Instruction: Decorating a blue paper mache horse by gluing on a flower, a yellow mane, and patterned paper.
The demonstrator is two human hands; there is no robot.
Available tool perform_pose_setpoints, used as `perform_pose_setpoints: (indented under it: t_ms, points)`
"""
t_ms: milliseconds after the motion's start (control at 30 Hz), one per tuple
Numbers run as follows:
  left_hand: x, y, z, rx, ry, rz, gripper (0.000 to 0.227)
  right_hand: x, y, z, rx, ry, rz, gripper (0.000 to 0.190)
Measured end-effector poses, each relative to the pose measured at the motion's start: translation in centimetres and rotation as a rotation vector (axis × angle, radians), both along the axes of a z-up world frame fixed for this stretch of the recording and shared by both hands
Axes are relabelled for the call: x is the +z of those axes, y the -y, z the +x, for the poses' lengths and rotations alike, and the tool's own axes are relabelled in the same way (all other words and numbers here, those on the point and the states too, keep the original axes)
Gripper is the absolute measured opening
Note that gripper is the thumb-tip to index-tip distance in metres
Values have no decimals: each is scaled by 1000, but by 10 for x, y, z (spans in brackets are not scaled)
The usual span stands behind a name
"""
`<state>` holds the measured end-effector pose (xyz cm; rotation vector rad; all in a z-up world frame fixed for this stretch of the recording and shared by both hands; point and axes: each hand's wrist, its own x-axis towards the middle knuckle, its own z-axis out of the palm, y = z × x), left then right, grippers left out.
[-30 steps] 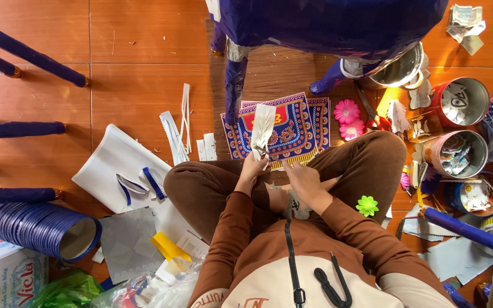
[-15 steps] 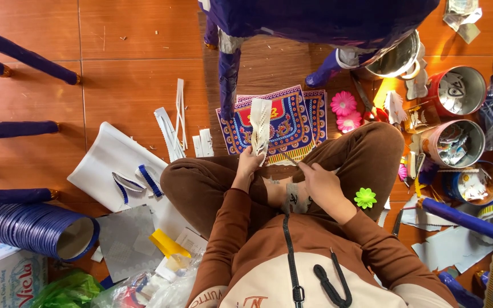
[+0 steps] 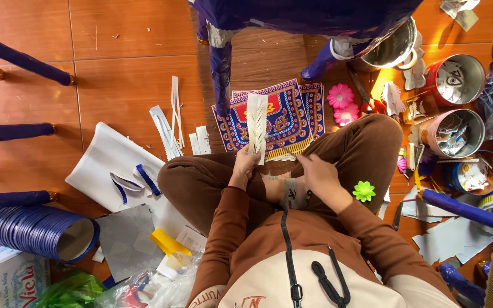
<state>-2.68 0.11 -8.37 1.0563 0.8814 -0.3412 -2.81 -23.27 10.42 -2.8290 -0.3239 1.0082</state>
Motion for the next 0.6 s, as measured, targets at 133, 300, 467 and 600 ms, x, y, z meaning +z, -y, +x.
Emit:
perform_pose_setpoints:
  t_ms: [133,300,467,600]
  points:
    - [25,0,0,-35,-1,-5,50,11,0,6,-49,289,147,41]
    - [25,-3,-2,-18,-27,-61,52,61,-2,-14,-51,265,269,41]
    - [13,-3,-5,30,-92,-124,45,69,2,-37,-1,111,214,35]
    - [10,-3,-4,37,-102,-122,43,77,4,-41,19,90,149,33]
